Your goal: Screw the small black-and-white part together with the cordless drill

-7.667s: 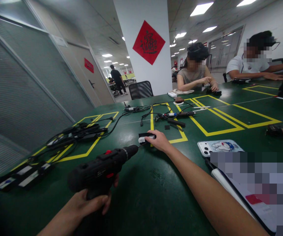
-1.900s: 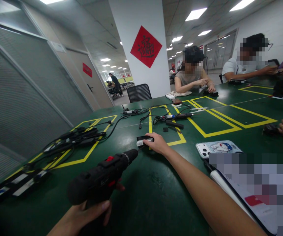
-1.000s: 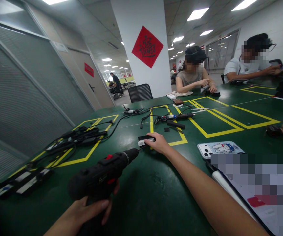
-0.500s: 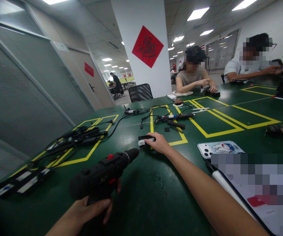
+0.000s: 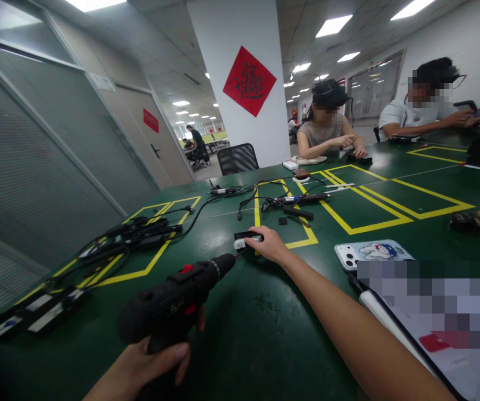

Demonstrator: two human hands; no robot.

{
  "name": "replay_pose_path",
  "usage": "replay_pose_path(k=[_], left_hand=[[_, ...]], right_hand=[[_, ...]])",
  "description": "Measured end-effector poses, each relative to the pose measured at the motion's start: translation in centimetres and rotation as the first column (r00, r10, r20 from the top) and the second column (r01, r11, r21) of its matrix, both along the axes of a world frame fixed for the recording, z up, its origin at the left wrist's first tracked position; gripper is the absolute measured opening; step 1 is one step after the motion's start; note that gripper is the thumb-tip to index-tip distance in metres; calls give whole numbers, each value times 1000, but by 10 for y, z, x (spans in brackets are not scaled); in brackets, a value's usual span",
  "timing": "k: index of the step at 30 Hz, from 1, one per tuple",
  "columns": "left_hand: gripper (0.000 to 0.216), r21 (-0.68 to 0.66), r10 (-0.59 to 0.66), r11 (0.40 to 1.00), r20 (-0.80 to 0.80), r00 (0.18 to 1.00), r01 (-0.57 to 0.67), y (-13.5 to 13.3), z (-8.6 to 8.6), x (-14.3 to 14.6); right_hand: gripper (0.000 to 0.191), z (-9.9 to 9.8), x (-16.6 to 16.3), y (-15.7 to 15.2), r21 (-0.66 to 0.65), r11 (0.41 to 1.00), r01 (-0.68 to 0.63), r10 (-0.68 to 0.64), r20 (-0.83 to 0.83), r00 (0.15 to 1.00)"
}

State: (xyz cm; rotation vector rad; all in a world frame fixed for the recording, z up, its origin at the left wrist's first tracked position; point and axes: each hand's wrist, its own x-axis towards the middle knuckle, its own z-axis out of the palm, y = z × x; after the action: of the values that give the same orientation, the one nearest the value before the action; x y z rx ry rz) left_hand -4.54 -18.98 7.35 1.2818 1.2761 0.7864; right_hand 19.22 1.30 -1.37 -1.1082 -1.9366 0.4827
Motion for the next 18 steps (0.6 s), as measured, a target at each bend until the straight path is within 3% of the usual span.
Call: replay_pose_path(k=[13, 18], left_hand=[[46, -3, -36, 999, -28, 999, 36, 1, -5, -4], [53, 10, -38, 999, -2, 999, 38, 2, -9, -5]], right_hand=[[33, 3, 0, -1, -20, 1000, 4, -4, 2, 1000], [33, 1, -1, -1, -11, 1000, 9, -9, 1, 1000]])
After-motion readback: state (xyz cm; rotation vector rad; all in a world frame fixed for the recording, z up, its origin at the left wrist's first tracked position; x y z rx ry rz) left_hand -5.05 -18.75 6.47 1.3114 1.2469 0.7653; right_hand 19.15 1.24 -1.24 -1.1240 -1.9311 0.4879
